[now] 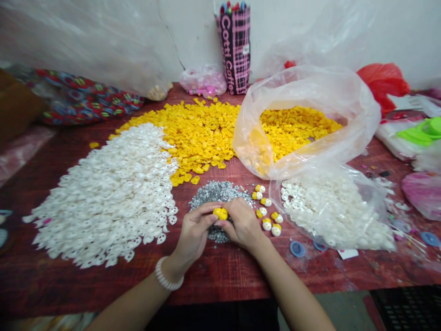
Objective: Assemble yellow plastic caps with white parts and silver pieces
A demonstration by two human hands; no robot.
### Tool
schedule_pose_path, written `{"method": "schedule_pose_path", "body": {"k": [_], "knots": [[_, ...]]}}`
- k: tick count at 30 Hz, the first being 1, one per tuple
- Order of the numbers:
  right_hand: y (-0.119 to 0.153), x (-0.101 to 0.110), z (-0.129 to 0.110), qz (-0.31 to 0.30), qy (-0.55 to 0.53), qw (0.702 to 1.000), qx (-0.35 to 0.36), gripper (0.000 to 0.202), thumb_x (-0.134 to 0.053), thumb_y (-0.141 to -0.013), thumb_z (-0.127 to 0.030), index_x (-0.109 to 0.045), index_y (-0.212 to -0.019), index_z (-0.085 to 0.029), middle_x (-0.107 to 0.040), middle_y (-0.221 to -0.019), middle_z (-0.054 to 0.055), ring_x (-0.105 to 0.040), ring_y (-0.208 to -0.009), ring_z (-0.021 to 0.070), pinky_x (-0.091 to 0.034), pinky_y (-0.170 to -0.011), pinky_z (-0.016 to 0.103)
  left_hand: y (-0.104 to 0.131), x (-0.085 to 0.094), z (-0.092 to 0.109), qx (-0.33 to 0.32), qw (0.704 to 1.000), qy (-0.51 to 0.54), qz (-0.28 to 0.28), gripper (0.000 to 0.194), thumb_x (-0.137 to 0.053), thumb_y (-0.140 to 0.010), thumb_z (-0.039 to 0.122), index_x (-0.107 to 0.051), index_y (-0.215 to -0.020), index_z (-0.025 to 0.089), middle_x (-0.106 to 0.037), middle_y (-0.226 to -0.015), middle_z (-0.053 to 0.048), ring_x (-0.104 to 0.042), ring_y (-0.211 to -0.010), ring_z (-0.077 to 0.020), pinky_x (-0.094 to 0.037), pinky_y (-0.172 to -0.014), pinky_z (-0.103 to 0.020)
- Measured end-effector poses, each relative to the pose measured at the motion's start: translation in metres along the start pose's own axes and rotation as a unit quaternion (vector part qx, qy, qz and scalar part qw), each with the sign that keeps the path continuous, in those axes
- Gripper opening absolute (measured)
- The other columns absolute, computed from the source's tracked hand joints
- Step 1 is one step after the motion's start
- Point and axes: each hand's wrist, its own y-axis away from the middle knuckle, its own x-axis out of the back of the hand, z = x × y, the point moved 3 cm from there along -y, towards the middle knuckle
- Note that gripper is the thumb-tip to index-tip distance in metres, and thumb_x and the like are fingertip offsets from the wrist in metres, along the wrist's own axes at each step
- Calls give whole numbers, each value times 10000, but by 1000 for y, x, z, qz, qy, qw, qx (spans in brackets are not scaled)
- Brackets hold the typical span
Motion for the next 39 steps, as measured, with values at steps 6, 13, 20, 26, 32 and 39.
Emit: {"method": "schedule_pose_path", "body": {"k": [6,13,20,26,32,39], "knots": [[2,7,-1,2,-37,999,14,232,-413,-909,-362,-536,-927,-166,-579,-742,61,-508,-674,178,-399,-597,312,3,2,1,-34,999,-39,-6,181,-647,-751,149,-731,-861,266,-706,-987,-11,-624,-943,-147,-479,-867,-260],[-1,13,0,-20,-22,999,20,159,-494,-882,-317,-534,-926,-169,-611,-777,56,-516,-703,172,-408,-633,300,-4,7,2,-55,994,-89,-30,135,-655,-752,212,-730,-861,234,-708,-993,-42,-621,-969,-181,-465,-908,-308],[0,20,12,-81,135,987,16,258,-514,-870,-382,-537,-719,-172,-558,-634,33,-469,-629,166,-349,-585,283,-9,2,-3,123,990,-68,-32,394,-653,-753,312,-622,-1116,160,-711,-930,-83,-652,-801,-163,-515,-751,-277],[4,15,13,-120,160,979,23,322,-507,-861,-450,-523,-679,-185,-542,-622,24,-460,-626,162,-331,-579,281,-9,1,-10,252,967,26,-37,196,-715,-686,229,-680,-853,133,-686,-782,-25,-610,-642,-84,-494,-648,-193],[2,15,6,-104,188,975,54,331,-486,-878,-431,-524,-659,-185,-524,-596,24,-426,-594,160,-306,-563,292,-10,5,-12,280,956,66,-62,168,-704,-699,227,-679,-827,121,-652,-719,-18,-591,-617,-76,-485,-628,-181],[3,16,-2,-88,181,974,101,342,-506,-867,-436,-519,-629,-189,-504,-553,8,-392,-557,149,-281,-538,304,-9,5,-3,294,952,51,-73,220,-744,-646,196,-691,-843,113,-671,-734,-23,-599,-611,-73,-483,-631,-183]]}}
